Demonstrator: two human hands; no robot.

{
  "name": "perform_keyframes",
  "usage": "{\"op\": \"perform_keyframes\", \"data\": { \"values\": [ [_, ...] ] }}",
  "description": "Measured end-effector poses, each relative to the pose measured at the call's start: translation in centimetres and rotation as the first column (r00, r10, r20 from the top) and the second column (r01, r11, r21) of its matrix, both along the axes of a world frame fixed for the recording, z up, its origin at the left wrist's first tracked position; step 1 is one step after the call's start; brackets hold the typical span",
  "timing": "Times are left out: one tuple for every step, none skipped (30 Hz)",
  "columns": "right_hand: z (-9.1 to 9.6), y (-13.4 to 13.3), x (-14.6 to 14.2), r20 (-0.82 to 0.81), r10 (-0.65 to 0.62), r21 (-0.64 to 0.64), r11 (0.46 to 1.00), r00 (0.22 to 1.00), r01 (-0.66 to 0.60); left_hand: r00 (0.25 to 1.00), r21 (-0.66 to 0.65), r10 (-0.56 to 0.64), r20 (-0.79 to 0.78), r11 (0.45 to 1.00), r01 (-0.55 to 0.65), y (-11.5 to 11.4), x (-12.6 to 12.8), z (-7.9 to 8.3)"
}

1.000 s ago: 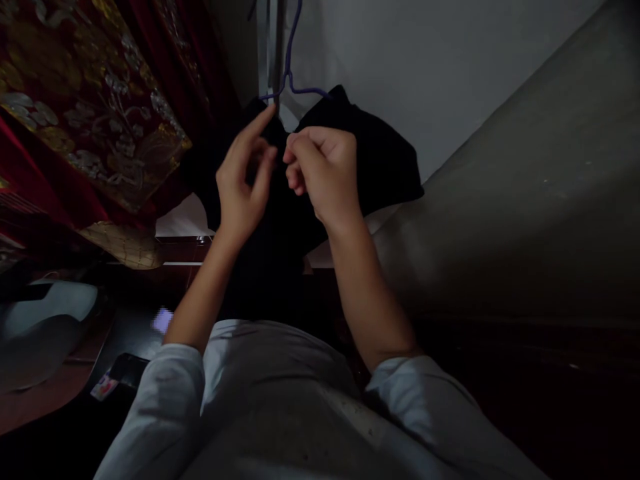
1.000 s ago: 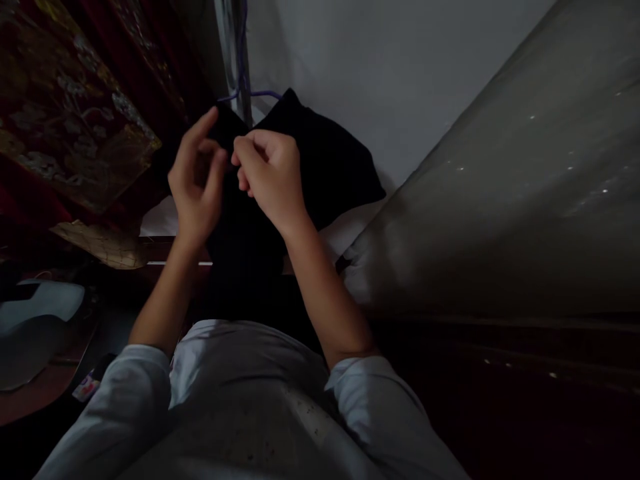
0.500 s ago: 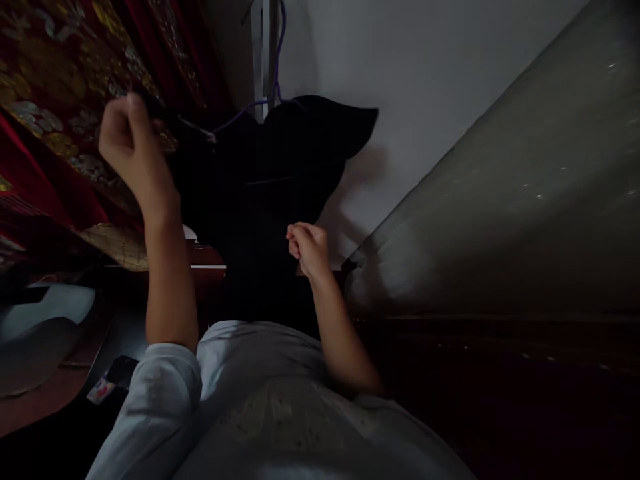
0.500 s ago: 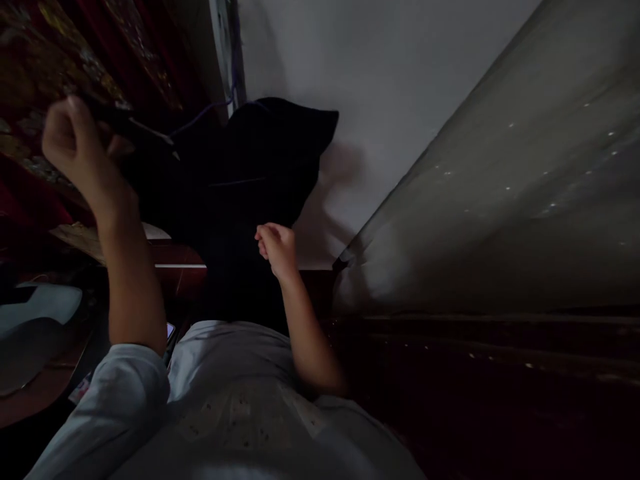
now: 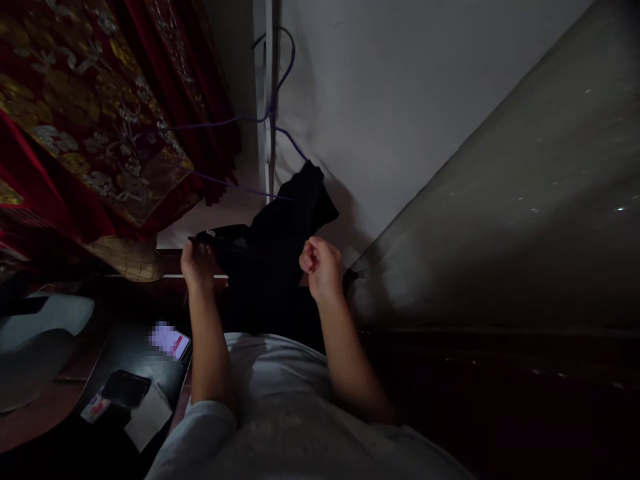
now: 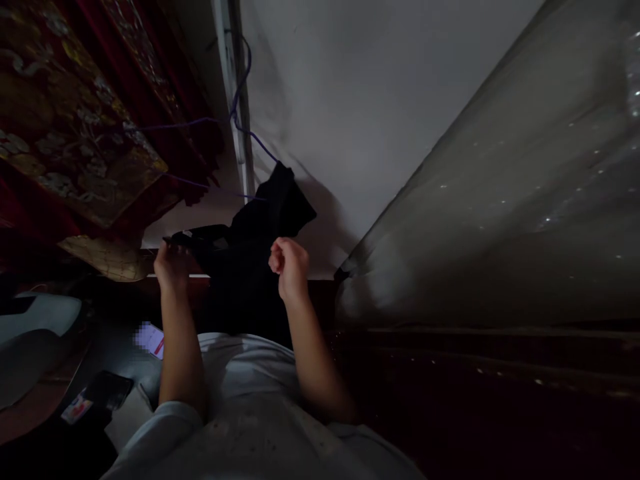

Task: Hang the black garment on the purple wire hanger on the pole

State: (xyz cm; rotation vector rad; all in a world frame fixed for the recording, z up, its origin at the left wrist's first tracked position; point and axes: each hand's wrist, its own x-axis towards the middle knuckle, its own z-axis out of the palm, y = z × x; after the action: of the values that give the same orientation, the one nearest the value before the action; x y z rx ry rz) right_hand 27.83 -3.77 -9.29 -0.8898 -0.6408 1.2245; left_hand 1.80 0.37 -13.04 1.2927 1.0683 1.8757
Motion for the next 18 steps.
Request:
{"op": "perform_keyframes", "data": {
  "values": [
    [-0.2,0.2,0.4,-0.030,-0.047,-0.021,0.999,0.998,0.047,0.998,-0.013,0.009,0.061,1.000,-0.008,-0.2,0.2,0.8],
    [-0.4,0.3,0.7,-0.048,-0.092,-0.033,0.995,0.995,0.090,0.992,-0.023,0.003,0.125,1.000,0.000,-0.6,0.6,1.6],
    [-0.5,0.4,1.1,-0.049,-0.129,-0.030,0.991,0.990,0.128,0.981,-0.029,-0.021,0.193,0.999,0.027,-1.0,1.2,2.5],
    [-0.6,0.5,1.3,-0.027,-0.158,-0.006,0.987,0.987,0.158,0.966,-0.029,-0.059,0.253,0.997,0.068,-1.6,2.2,3.3],
    [-0.5,0.4,1.5,0.023,-0.169,0.038,0.985,0.985,0.168,0.950,-0.025,-0.111,0.292,0.992,0.123,-2.3,3.4,4.0],
    [-0.4,0.3,1.6,0.096,-0.142,0.092,0.987,0.985,0.133,0.941,-0.021,-0.164,0.295,0.984,0.178,-3.1,4.8,4.7],
    [-0.2,0.0,1.6,0.185,-0.059,0.141,0.989,0.981,0.033,0.944,-0.017,-0.211,0.254,0.975,0.223,-3.9,6.2,5.3],
    [0.1,-0.3,1.5,0.271,0.061,0.171,0.979,0.961,-0.110,0.951,-0.015,-0.250,0.180,0.966,0.257,-4.6,7.6,5.8],
    [0.3,-0.7,1.3,0.344,0.189,0.177,0.949,0.920,-0.261,0.955,-0.011,-0.284,0.081,0.958,0.286,-5.3,8.9,6.4],
    [0.6,-1.1,1.0,0.392,0.289,0.170,0.910,0.873,-0.377,0.950,-0.004,-0.310,-0.030,0.951,0.310,-6.0,10.0,6.9],
    [0.8,-1.5,0.6,0.414,0.346,0.157,0.884,0.842,-0.440,0.936,0.008,-0.323,-0.144,0.945,0.327,-6.6,10.9,7.4],
    [0.9,-1.9,0.2,0.417,0.364,0.141,0.879,0.833,-0.455,0.916,0.026,-0.312,-0.251,0.944,0.329,-7.0,11.4,7.9],
    [1.0,-2.2,-0.1,0.403,0.361,0.116,0.891,0.841,-0.439,0.896,0.047,-0.279,-0.346,0.948,0.314,-7.3,11.8,8.4],
    [1.2,-2.4,-0.3,0.371,0.363,0.073,0.906,0.855,-0.417,0.875,0.068,-0.233,-0.424,0.956,0.287,-7.4,11.8,8.8],
    [1.4,-2.6,-0.4,0.318,0.385,0.015,0.912,0.866,-0.410,0.854,0.085,-0.195,-0.482,0.960,0.267,-7.2,11.7,9.0],
    [1.6,-2.8,-0.4,0.254,0.413,-0.045,0.908,0.875,-0.416,0.834,0.086,-0.192,-0.518,0.958,0.274,-7.0,11.4,9.1],
    [1.9,-2.9,-0.2,0.208,0.433,-0.086,0.901,0.877,-0.424,0.812,0.059,-0.243,-0.531,0.945,0.322,-6.5,11.1,9.0],
    [2.4,-3.0,0.1,0.195,0.433,-0.100,0.901,0.880,-0.422,0.778,0.004,-0.343,-0.527,0.914,0.405,-6.0,10.8,8.7]
  ]
}}
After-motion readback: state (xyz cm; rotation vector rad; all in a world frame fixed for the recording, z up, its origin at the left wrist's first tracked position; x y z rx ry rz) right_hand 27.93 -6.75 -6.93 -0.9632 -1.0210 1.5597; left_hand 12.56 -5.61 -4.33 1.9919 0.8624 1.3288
